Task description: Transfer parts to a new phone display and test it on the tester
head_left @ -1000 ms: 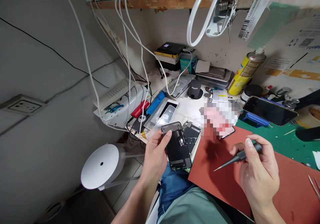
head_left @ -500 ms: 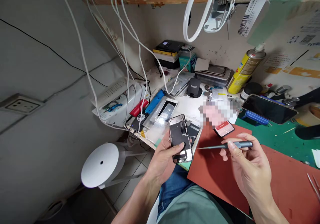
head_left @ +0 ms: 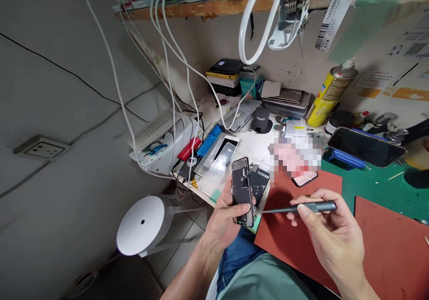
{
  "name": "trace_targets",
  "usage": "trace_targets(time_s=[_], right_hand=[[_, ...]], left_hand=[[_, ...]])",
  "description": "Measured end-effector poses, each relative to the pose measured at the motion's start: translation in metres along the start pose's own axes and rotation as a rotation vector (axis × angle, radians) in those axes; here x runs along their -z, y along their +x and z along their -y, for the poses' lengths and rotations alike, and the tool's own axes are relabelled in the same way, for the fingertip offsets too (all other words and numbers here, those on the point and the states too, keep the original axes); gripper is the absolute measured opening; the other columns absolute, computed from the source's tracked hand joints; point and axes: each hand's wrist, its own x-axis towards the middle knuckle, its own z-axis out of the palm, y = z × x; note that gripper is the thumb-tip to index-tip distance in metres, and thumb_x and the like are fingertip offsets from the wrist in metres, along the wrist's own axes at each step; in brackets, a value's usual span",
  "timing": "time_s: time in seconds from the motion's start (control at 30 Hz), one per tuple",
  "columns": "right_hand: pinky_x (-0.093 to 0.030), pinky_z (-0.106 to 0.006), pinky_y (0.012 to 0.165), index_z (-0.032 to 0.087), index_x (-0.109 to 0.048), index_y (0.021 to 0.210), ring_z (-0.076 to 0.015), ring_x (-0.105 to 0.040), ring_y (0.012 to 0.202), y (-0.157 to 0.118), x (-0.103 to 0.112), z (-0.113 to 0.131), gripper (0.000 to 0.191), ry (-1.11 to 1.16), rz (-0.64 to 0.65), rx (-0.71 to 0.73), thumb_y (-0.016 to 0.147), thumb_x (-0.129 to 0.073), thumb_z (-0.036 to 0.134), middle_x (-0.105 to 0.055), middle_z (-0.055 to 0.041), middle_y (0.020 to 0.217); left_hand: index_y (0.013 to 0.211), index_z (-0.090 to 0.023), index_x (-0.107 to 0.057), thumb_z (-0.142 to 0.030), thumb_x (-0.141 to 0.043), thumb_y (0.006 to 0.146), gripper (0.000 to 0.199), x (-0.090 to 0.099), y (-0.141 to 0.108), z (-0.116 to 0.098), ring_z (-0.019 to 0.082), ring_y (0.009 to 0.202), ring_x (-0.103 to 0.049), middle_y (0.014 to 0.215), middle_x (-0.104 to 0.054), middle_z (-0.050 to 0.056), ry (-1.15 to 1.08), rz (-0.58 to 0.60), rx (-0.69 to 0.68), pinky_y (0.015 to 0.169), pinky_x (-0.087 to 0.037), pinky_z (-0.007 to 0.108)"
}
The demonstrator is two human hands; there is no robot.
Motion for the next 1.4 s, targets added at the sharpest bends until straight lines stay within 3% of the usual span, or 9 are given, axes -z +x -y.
trace_targets(time_s=[0.23, 0.43, 0.73, 0.93, 1.4], right_hand=[[-0.073, -0.036, 0.067, 0.025, -0.067, 0.111, -0.0225, -0.082, 0.070, -0.002, -0.005, 0.002, 0.027, -0.065, -0.023, 0.028, 0.091, -0.086, 0.023, -0.084, -0.0068, 0.100], [-0.074, -0.037, 0.066, 0.026, -0.069, 0.112, -0.0227, -0.082, 0.068, -0.002, -0.005, 0.002, 0.028, -0.064, -0.030, 0.035, 0.090, -0.087, 0.024, -0.084, -0.0057, 0.100], [-0.073, -0.034, 0.077, 0.026, -0.070, 0.111, -0.0245, -0.085, 0.087, 0.001, -0.012, 0.005, 0.019, 0.046, -0.106, 0.050, 0.096, -0.082, 0.025, -0.083, -0.0074, 0.107], [-0.073, -0.029, 0.075, 0.026, -0.070, 0.108, -0.0226, -0.085, 0.082, 0.001, -0.016, 0.009, 0.017, 0.020, -0.106, 0.081, 0.096, -0.082, 0.024, -0.084, -0.0057, 0.102], [-0.072, -0.024, 0.078, 0.026, -0.070, 0.107, -0.0199, -0.085, 0.079, -0.002, -0.016, 0.010, 0.019, -0.101, -0.136, 0.125, 0.094, -0.084, 0.025, -0.085, -0.0031, 0.102]], left_hand=[[0.136, -0.027, -0.063, -0.011, -0.093, 0.065, 0.079, -0.001, 0.000, 0.001, 0.015, 0.071, -0.069, 0.091, -0.075, 0.000, 0.030, 0.011, 0.003, 0.058, -0.052, 0.023], [0.139, -0.029, -0.060, -0.012, -0.094, 0.061, 0.086, 0.000, 0.001, 0.003, 0.015, 0.074, -0.071, 0.091, -0.075, -0.001, 0.019, 0.017, -0.005, 0.062, -0.054, 0.023], [0.129, -0.027, -0.064, -0.017, -0.094, 0.063, 0.073, 0.003, -0.001, 0.006, 0.013, 0.064, -0.065, 0.084, -0.071, -0.001, -0.005, 0.151, 0.031, 0.048, -0.049, 0.019], [0.130, -0.029, -0.063, -0.018, -0.093, 0.068, 0.069, 0.008, 0.001, 0.013, 0.012, 0.059, -0.064, 0.085, -0.070, -0.001, -0.012, 0.229, 0.039, 0.045, -0.049, 0.018], [0.149, -0.027, -0.051, -0.020, -0.092, 0.071, 0.088, 0.010, 0.001, 0.015, 0.014, 0.062, -0.065, 0.079, -0.074, 0.000, 0.084, 0.203, -0.009, 0.051, -0.050, 0.019]])
